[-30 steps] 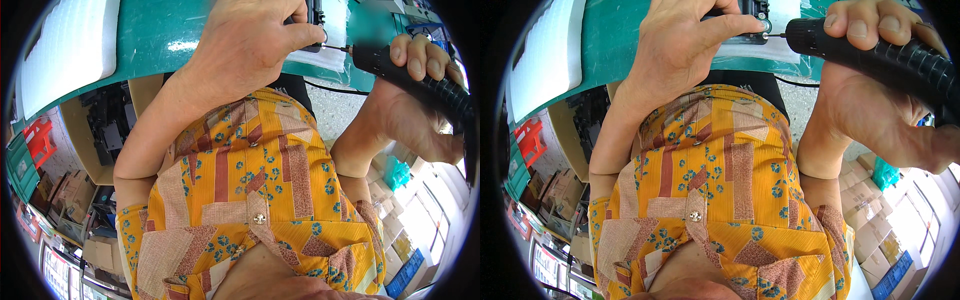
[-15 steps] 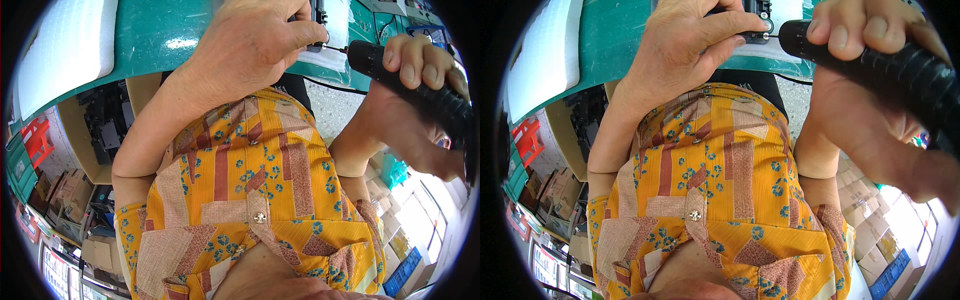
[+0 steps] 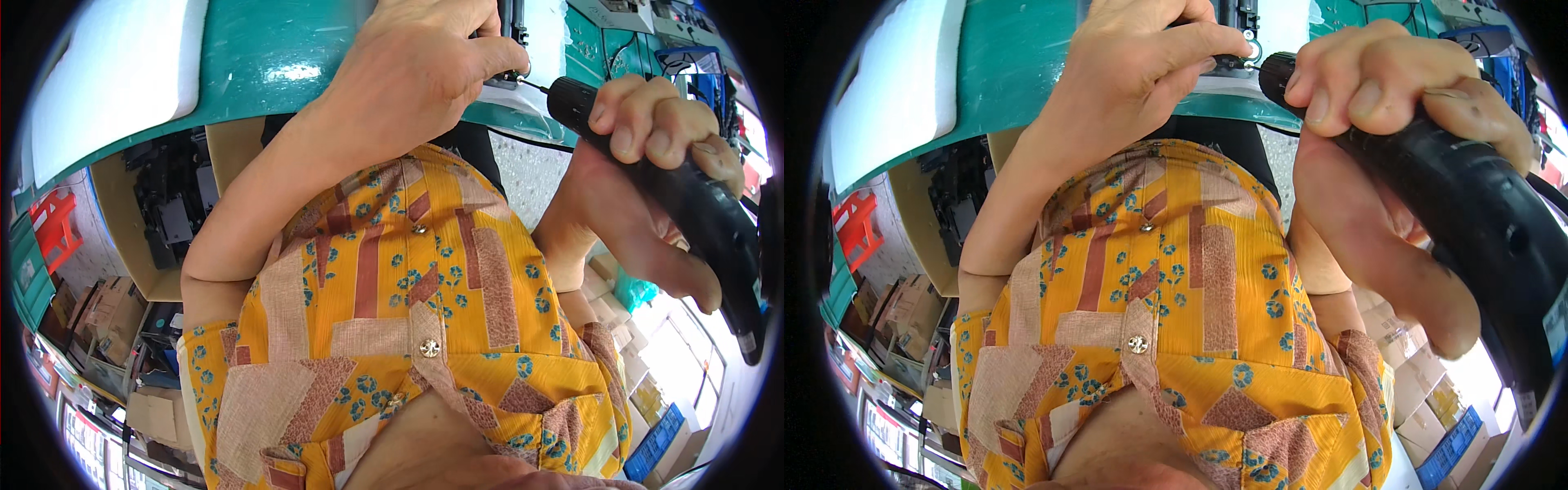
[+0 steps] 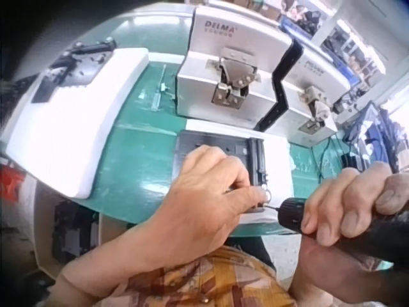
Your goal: Drilling and assembling plastic electronic components at a workshop workbench.
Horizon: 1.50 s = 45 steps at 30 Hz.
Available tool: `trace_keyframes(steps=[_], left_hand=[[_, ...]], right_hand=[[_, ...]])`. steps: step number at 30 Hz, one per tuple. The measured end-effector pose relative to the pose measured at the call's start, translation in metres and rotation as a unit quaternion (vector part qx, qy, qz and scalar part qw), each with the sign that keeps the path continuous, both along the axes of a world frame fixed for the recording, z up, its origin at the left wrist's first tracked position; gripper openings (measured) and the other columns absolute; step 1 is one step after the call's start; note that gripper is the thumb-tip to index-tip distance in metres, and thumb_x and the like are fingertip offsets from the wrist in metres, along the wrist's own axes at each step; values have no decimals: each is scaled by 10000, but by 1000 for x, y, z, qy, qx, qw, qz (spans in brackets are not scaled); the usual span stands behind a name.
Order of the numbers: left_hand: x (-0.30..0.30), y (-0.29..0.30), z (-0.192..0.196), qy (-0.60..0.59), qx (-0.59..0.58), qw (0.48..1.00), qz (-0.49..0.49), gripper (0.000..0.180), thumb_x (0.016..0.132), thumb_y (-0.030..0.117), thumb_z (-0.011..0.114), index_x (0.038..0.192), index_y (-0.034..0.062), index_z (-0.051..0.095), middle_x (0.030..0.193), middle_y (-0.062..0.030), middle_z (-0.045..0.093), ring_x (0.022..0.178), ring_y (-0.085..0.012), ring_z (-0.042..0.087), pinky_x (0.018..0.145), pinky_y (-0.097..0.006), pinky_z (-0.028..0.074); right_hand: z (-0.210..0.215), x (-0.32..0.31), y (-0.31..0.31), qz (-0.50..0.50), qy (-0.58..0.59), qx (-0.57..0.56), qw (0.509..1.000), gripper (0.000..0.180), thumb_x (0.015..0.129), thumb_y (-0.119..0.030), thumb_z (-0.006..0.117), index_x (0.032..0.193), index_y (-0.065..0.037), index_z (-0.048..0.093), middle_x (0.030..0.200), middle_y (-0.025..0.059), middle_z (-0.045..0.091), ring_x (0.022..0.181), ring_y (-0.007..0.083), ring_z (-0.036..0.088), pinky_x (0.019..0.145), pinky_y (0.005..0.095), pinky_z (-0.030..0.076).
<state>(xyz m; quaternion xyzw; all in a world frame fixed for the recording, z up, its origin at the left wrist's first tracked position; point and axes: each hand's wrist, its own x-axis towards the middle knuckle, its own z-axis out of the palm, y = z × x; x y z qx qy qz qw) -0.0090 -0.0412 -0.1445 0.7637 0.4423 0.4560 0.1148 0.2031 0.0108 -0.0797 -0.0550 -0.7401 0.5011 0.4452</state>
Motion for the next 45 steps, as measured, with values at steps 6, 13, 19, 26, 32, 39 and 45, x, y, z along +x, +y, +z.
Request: trace_keyframes(steps=[6, 13, 19, 26, 32, 39, 45], left_hand=[[-12, 21, -45, -5, 41, 999, 27, 269, 764, -5, 733, 991, 136, 760, 884, -9, 589, 899, -248, 573, 840, -385, 439], [-17, 8, -37, 12, -17, 1000, 1, 300, 779, -24, 750, 1020, 150, 783, 901, -14, 623, 890, -242, 590, 916, -406, 469], [-23, 4, -23, -24, -38, 998, 33, 343, 729, 4, 803, 1051, 115, 765, 942, -43, 656, 934, -279, 595, 964, -458, 492], [-33, -5, -18, -81, -5, 994, 75, 243, 770, -23, 778, 1001, 48, 759, 889, -71, 708, 841, -273, 624, 919, -434, 531], [-31, -13, -21, -95, -14, 990, 105, 205, 791, -32, 769, 981, 44, 761, 869, -70, 711, 825, -254, 624, 884, -414, 528], [-29, -13, -16, -76, -20, 992, 98, 214, 780, -42, 771, 973, 48, 761, 855, -64, 707, 814, -248, 628, 876, -423, 528], [-24, -14, -12, -83, -24, 990, 108, 220, 775, -37, 776, 973, 57, 767, 841, -55, 714, 818, -248, 640, 868, -431, 541]], right_hand=[[-41, -39, 9, -18, 132, -11, 991, 843, 807, -773, 714, 1237, -60, 582, 984, 115, 584, 788, 255, 587, 684, 410, 503], [-23, 16, -18, -72, 162, -82, 981, 828, 830, -750, 712, 1230, -45, 542, 977, 103, 571, 786, 223, 588, 695, 389, 514], [-33, 55, 15, -149, 212, -78, 963, 811, 901, -761, 605, 1228, -20, 572, 995, 133, 583, 800, 250, 588, 733, 423, 515], [-37, 39, 48, -134, 245, -61, 958, 801, 925, -777, 533, 1218, -35, 605, 992, 140, 602, 816, 268, 604, 760, 444, 511], [-7, 25, 59, -88, 258, -65, 960, 877, 802, -847, 592, 1152, -51, 710, 963, 105, 609, 821, 249, 573, 745, 435, 454], [-16, 69, 128, -86, 245, -59, 964, 874, 800, -847, 595, 1162, -59, 706, 973, 103, 607, 833, 244, 572, 756, 433, 450], [-9, 55, 128, -71, 220, -53, 971, 872, 797, -846, 599, 1172, -66, 702, 983, 101, 605, 845, 240, 570, 767, 431, 446]])
